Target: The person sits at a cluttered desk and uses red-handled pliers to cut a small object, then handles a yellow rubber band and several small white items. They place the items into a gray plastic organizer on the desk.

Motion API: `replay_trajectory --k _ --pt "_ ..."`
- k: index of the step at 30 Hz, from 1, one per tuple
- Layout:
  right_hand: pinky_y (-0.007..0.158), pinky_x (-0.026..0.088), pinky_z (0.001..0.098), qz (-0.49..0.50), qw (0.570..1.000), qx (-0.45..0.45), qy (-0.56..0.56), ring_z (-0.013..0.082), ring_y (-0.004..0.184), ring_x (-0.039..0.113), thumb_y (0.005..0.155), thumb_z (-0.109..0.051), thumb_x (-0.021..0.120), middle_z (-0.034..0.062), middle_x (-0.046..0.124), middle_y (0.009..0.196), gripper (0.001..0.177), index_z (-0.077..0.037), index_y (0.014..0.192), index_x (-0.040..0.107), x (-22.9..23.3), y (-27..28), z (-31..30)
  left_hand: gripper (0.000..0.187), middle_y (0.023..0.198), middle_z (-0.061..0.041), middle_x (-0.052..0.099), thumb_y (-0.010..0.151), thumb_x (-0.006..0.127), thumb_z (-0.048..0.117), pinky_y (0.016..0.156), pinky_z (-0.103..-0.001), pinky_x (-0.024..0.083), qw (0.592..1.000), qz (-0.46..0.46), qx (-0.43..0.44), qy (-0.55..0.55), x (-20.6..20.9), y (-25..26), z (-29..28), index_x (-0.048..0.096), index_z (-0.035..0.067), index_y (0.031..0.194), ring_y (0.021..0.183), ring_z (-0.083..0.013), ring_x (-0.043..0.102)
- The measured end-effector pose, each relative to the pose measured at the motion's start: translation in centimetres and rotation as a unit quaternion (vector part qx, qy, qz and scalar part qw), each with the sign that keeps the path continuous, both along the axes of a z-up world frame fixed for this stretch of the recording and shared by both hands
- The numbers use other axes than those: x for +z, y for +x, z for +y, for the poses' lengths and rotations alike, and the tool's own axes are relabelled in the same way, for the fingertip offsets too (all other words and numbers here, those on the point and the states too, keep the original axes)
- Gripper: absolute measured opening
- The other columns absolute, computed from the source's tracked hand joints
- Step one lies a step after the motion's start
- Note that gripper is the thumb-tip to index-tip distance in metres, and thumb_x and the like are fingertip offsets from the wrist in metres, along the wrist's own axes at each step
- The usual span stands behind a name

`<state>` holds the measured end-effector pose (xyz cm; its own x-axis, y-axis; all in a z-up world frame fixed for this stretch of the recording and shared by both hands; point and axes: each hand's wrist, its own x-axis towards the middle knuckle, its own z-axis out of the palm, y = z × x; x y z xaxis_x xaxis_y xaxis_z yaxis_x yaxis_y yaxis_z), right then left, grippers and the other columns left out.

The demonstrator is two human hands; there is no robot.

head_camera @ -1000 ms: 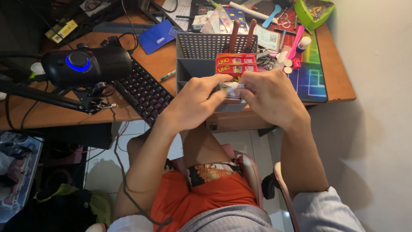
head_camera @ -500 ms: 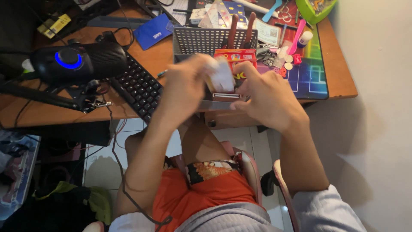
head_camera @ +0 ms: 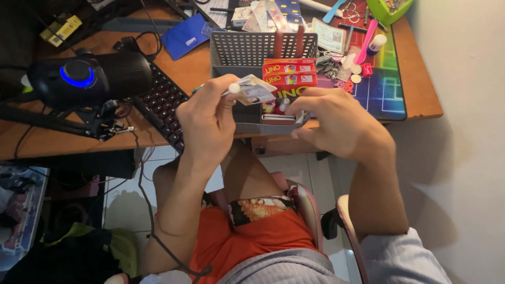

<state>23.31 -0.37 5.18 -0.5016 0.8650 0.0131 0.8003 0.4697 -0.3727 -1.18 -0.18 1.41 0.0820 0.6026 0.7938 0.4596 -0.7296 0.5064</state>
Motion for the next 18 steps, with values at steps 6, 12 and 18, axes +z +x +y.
replay_trajectory --k 6,12,18 --pt "0.078 0.054 0.0352 0.094 0.993 -0.045 0.05 0.0156 0.092 0.076 0.085 -0.026 0.078 0.0032 0.079 0.098 0.028 -0.012 0.108 0.074 0.6 1.2 -0.7 0.021 0.102 -0.008 0.073 0.113 0.048 0.015 0.06 -0.033 0.045 0.997 0.067 0.035 0.008 -0.1 -0.6 -0.6 0.064 0.002 0.115 0.071 -0.0209 0.062" --pt "0.075 0.053 0.0351 0.091 0.991 -0.03 0.094 0.0164 0.08 0.072 0.091 -0.012 0.077 0.0037 0.077 0.091 0.017 -0.009 0.107 0.072 -0.3 2.6 0.7 0.016 0.094 -0.007 0.075 0.106 0.055 -0.001 0.053 -0.03 0.039 0.995 0.054 0.086 -0.019 -0.1 -0.7 -1.5 0.07 0.0 0.113 0.06 -0.0143 0.054" --pt "0.07 0.056 0.0273 0.164 0.982 -0.034 0.091 0.0146 0.075 0.067 0.098 -0.013 0.072 0.0054 0.072 0.086 0.007 -0.007 0.101 0.073 -0.3 3.0 2.4 0.031 0.096 -0.014 0.077 0.109 0.046 0.016 0.063 -0.033 0.051 0.987 0.077 0.142 -0.025 1.1 -0.7 -2.4 0.069 -0.004 0.105 0.072 -0.0221 0.07"
